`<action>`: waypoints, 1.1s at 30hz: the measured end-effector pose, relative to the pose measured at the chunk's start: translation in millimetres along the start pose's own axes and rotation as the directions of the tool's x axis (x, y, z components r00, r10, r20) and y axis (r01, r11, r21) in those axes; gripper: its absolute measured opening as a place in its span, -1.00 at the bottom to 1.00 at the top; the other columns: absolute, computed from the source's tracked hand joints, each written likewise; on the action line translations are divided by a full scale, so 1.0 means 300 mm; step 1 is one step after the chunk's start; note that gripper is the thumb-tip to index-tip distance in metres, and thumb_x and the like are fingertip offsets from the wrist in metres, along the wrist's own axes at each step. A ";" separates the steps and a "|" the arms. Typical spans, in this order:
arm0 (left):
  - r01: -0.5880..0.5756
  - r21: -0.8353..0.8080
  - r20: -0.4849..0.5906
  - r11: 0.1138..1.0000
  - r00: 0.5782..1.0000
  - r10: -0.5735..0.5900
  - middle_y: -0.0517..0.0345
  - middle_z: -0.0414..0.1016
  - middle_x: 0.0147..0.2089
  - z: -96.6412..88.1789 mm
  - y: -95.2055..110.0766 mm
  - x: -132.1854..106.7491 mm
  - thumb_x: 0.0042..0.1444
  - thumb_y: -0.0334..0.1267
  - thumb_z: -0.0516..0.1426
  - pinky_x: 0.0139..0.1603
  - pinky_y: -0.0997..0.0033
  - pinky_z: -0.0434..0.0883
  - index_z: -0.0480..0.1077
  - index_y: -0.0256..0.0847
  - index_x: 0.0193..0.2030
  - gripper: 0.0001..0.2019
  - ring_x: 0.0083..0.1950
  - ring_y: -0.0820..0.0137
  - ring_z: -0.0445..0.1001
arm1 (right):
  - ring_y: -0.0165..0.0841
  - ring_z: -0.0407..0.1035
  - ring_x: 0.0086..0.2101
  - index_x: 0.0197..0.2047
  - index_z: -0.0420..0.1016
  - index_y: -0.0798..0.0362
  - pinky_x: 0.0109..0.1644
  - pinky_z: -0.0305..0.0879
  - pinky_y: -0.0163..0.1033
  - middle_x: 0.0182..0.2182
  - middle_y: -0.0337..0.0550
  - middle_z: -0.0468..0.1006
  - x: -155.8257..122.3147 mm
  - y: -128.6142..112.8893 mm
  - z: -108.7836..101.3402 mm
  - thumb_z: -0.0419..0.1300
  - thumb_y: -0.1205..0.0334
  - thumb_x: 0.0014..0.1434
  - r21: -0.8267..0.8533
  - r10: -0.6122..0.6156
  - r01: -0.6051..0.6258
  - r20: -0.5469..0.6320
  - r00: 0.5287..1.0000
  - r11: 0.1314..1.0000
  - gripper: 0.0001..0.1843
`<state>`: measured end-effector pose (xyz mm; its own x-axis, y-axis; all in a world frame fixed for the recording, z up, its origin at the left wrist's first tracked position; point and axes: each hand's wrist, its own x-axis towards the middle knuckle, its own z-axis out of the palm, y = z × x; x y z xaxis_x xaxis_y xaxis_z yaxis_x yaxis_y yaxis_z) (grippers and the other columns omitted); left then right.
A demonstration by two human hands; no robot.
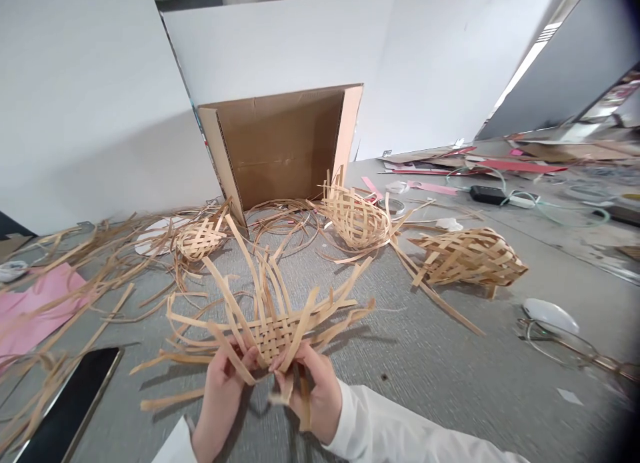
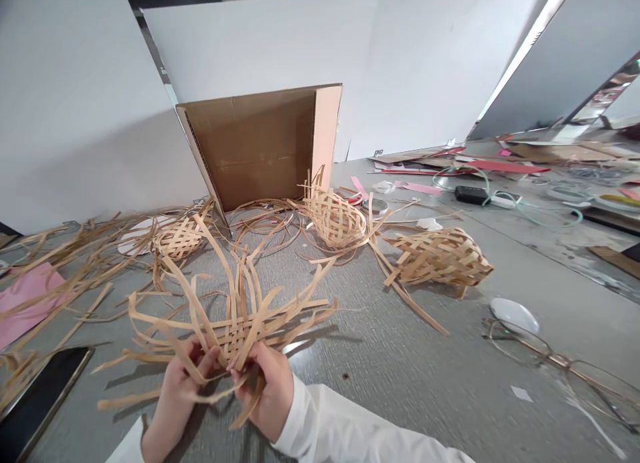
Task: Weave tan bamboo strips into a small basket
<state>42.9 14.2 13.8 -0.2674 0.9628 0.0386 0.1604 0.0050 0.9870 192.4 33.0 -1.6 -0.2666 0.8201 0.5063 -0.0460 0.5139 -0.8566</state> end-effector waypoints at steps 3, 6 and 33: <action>-0.025 0.026 0.039 0.999 0.999 0.024 0.10 0.52 -0.48 0.009 0.006 -0.008 -0.11 -0.16 0.20 -0.40 0.38 0.45 0.39 -0.25 -0.49 -0.82 -0.45 0.32 0.49 | -0.41 0.39 -0.47 -0.30 0.31 0.04 -0.38 0.31 -0.36 -0.45 -0.17 0.47 -0.003 0.006 0.000 0.09 0.43 0.03 -0.034 0.016 -0.016 0.007 1.000 0.999 -0.86; -0.070 0.074 0.075 0.995 0.995 0.065 0.13 0.50 -0.52 0.012 0.010 -0.022 -0.12 -0.25 0.19 -0.44 0.41 0.44 0.40 -0.24 -0.54 -0.88 -0.47 0.34 0.47 | -0.41 0.38 -0.49 -0.28 0.30 0.04 -0.41 0.30 -0.37 -0.46 -0.16 0.48 -0.003 0.010 -0.002 0.08 0.42 0.06 -0.055 0.036 -0.036 0.009 0.999 0.998 -0.87; -0.477 0.225 0.060 0.850 0.877 0.477 0.04 0.51 -0.36 -0.032 -0.052 -0.069 -0.04 -0.23 0.20 -0.25 0.33 0.44 0.47 -0.15 -0.39 -0.93 -0.27 0.26 0.48 | -0.46 0.23 -0.55 -0.37 0.28 0.05 -0.50 0.17 -0.37 -0.52 -0.22 0.41 0.000 -0.010 -0.015 0.10 0.35 0.09 -0.050 0.045 -0.043 0.024 0.999 0.998 -0.96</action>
<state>36.9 -8.4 -1.0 -0.1005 0.8630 0.4950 0.4773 -0.3947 0.7851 196.9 32.6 1.3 -0.2914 0.8360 0.4650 0.0141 0.4898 -0.8717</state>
